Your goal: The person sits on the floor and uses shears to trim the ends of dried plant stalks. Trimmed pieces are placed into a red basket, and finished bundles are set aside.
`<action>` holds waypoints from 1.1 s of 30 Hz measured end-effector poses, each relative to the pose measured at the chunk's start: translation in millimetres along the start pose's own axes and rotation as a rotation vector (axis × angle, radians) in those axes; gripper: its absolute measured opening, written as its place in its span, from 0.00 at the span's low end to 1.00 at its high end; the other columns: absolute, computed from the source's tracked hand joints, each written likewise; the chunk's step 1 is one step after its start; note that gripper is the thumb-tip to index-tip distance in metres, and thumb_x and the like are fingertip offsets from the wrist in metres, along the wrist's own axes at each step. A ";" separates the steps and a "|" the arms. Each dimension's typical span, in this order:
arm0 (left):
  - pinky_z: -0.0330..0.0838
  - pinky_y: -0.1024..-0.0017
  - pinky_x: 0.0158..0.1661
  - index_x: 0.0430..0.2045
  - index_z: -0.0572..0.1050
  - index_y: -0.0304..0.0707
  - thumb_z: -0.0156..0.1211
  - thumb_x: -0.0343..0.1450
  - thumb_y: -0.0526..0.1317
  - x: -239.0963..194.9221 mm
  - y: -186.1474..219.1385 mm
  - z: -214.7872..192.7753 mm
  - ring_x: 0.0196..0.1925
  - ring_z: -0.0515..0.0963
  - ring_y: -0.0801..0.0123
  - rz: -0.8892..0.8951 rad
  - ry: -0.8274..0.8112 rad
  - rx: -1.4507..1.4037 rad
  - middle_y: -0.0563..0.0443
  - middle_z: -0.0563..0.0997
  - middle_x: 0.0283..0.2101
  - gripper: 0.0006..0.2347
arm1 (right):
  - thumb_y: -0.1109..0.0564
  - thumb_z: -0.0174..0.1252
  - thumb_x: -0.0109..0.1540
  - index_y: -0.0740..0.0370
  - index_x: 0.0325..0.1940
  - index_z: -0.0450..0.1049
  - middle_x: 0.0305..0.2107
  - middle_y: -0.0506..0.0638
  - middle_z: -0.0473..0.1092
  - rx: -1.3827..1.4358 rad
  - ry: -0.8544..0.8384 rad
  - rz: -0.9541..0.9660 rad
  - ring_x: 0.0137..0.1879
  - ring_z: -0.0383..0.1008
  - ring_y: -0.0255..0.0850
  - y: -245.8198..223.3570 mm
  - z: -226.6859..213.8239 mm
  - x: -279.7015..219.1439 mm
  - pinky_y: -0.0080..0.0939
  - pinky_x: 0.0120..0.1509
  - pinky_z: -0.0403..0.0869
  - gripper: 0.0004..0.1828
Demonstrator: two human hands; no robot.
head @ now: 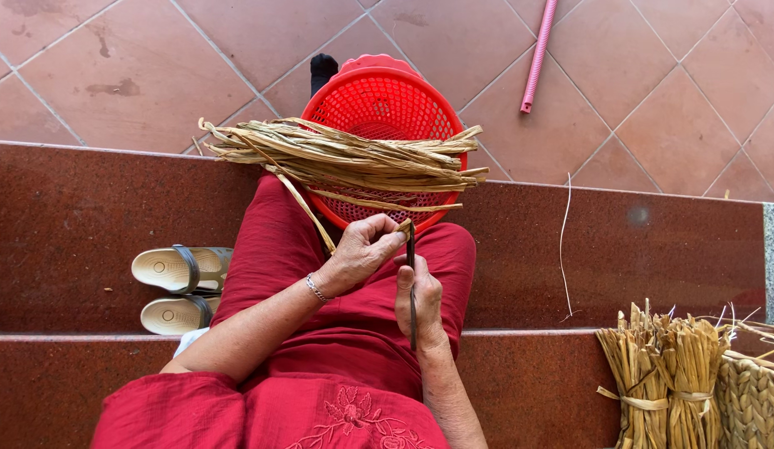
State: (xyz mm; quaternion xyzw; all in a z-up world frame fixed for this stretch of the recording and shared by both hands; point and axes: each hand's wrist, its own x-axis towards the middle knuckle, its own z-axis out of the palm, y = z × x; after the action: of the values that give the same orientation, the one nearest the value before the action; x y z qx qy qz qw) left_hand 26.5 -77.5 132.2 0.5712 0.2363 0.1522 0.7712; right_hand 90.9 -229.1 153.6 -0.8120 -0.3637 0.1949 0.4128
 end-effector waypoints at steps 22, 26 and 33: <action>0.70 0.71 0.24 0.43 0.72 0.38 0.53 0.78 0.43 23.3 -8.9 -20.6 0.23 0.77 0.70 -0.221 0.028 0.164 0.46 0.79 0.25 0.09 | 0.26 0.30 0.67 0.65 0.48 0.73 0.20 0.40 0.62 0.503 0.131 0.279 0.21 0.59 0.28 46.5 -7.8 1.9 0.31 0.22 0.64 0.43; 0.76 0.59 0.35 0.46 0.72 0.34 0.64 0.72 0.42 60.1 -38.8 -28.3 0.34 0.84 0.55 0.204 0.088 0.632 0.39 0.82 0.33 0.14 | 0.27 0.30 0.69 0.69 0.52 0.70 0.20 0.43 0.62 0.759 0.206 0.381 0.23 0.58 0.28 54.4 -19.1 -2.9 0.29 0.27 0.60 0.43; 0.75 0.50 0.41 0.35 0.77 0.36 0.58 0.72 0.36 129.5 -130.9 17.5 0.40 0.82 0.42 0.278 -0.030 1.044 0.34 0.81 0.38 0.04 | 0.29 0.33 0.70 0.70 0.52 0.69 0.20 0.45 0.63 0.879 0.229 0.504 0.22 0.59 0.30 68.3 -14.0 -14.7 0.31 0.27 0.60 0.40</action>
State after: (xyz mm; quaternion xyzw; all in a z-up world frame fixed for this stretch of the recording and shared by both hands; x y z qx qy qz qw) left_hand 140.3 -65.8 -13.0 0.9064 0.1919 0.1070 0.3608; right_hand 119.2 -274.5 106.6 -0.6404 0.0067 0.3327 0.6923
